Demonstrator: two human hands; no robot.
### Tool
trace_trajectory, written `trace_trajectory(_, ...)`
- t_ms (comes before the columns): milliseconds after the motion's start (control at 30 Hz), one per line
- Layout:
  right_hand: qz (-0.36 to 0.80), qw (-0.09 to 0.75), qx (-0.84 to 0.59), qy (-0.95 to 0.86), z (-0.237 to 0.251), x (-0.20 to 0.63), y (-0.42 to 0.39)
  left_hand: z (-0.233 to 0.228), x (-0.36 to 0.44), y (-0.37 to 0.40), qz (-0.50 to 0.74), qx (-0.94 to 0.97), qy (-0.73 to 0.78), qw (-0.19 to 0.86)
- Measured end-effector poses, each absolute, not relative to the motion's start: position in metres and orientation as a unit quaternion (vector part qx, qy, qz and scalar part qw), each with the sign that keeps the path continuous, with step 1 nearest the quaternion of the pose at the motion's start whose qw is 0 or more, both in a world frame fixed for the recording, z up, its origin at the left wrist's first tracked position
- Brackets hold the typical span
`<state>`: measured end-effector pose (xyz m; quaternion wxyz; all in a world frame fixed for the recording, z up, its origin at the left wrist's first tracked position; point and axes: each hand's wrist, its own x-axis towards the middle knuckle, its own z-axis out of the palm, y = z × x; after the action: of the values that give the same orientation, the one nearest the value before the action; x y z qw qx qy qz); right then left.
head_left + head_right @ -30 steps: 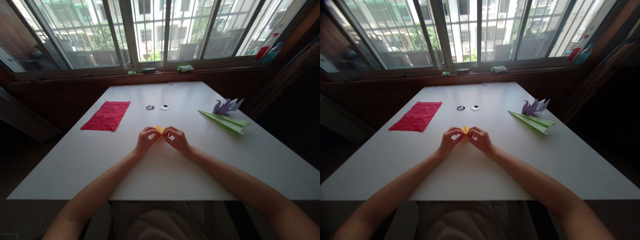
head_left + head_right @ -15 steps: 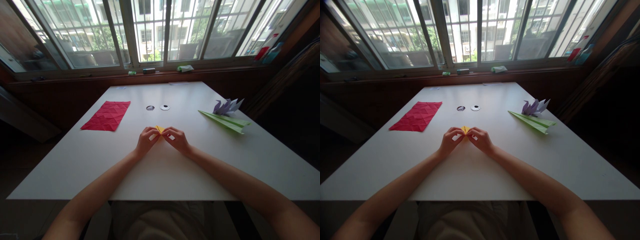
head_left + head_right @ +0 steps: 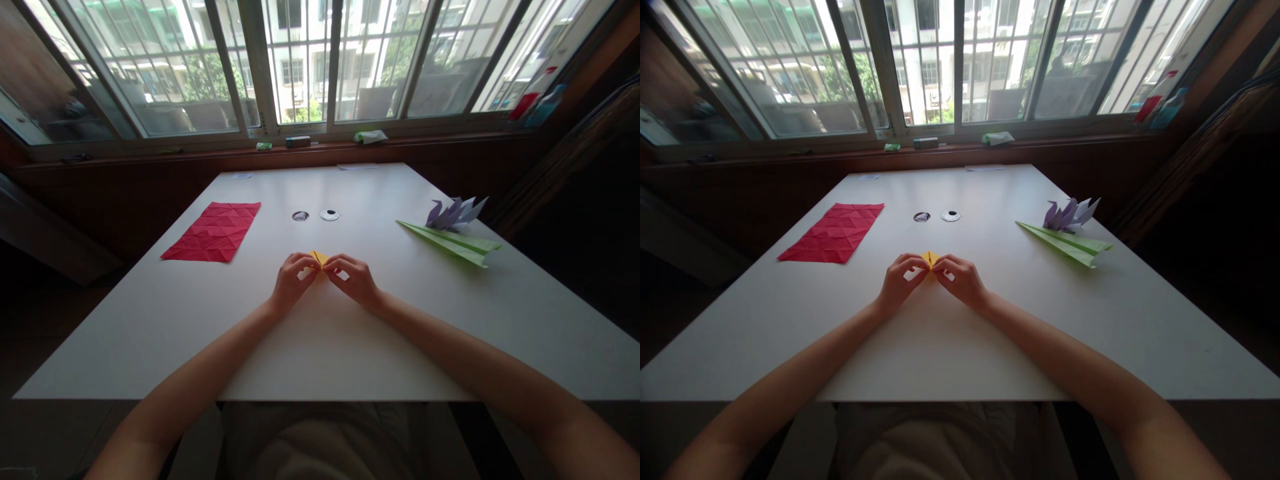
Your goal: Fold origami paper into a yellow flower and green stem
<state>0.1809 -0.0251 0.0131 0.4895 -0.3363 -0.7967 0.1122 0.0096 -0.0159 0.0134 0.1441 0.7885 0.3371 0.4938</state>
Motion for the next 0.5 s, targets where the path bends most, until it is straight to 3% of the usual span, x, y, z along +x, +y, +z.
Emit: trace_trajectory(500,0.108,0.485,-0.347,-0.795,0.0137,0.1801,-0.026,0.0132,0.0098,-0.016,0.486,0.792,0.338,0.152)
